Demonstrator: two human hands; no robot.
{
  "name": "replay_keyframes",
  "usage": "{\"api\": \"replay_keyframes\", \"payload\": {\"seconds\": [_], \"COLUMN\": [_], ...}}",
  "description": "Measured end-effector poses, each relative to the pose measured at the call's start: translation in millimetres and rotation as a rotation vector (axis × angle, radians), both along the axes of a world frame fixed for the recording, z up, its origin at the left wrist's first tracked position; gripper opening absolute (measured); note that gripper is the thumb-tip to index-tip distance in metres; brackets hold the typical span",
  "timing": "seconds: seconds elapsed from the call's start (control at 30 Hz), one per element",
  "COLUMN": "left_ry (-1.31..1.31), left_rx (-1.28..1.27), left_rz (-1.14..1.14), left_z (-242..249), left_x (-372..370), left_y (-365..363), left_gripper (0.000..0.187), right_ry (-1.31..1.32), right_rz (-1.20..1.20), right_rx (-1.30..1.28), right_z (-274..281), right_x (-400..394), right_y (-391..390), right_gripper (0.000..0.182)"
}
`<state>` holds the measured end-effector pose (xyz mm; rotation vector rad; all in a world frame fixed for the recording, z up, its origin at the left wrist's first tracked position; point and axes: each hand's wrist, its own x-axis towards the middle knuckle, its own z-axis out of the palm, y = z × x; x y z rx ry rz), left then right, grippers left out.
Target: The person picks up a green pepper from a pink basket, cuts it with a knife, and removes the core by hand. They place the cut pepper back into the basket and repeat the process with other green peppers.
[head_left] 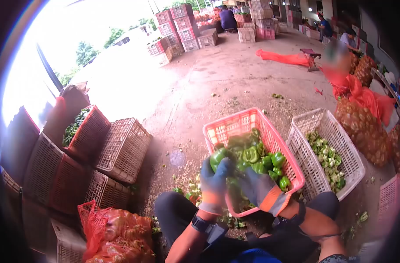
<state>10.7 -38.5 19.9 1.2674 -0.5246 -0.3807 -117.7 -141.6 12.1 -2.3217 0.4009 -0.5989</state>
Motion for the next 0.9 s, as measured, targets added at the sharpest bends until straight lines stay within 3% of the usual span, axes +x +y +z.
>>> {"api": "replay_keyframes", "payload": {"seconds": [0.13,0.23,0.3,0.4,0.43,0.47,0.57,0.63,0.73,0.77,0.9], "left_ry": [0.162,0.131,-0.068,-0.326,-0.339,-0.340,0.044,0.296,0.146,0.086,-0.128], "left_rx": [-0.023,-0.052,-0.019,0.105,0.042,0.094,-0.004,-0.139,0.019,0.052,0.110], "left_rz": [-0.119,-0.027,0.061,0.209,0.190,0.218,-0.061,-0.121,0.000,0.041,0.156], "left_z": [-10.7,-28.7,-22.3,-2.2,-1.5,-7.4,-1.3,-6.1,-20.3,-24.7,-24.7], "left_x": [3.8,6.7,3.8,-3.6,-3.6,0.5,1.7,6.0,7.7,7.5,7.8], "left_y": [4.2,-0.8,-0.8,1.2,-0.2,-1.2,-1.3,-3.4,-1.8,-0.7,-7.3], "left_gripper": [0.053,0.036,0.049,0.034,0.034,0.035,0.036,0.039,0.053,0.054,0.057], "right_ry": [-0.016,-0.019,0.069,0.057,0.074,0.036,-0.005,0.151,0.216,0.127,0.170], "right_rz": [0.006,0.014,-0.010,-0.001,0.025,0.013,0.000,-0.063,-0.085,-0.051,-0.074], "right_rx": [0.000,-0.003,-0.010,-0.002,0.035,0.093,0.064,-0.042,0.014,0.015,0.002], "right_z": [-8.2,-4.1,7.8,10.4,14.4,2.6,9.2,7.5,6.2,-3.2,1.8], "right_x": [-0.1,-0.8,-0.6,7.2,7.1,13.0,8.1,4.7,2.3,4.4,7.8], "right_y": [3.5,5.9,11.0,11.1,9.4,8.3,13.1,15.7,20.3,16.0,13.5], "right_gripper": [0.029,0.032,0.034,0.037,0.021,0.022,0.024,0.027,0.027,0.027,0.024]}}
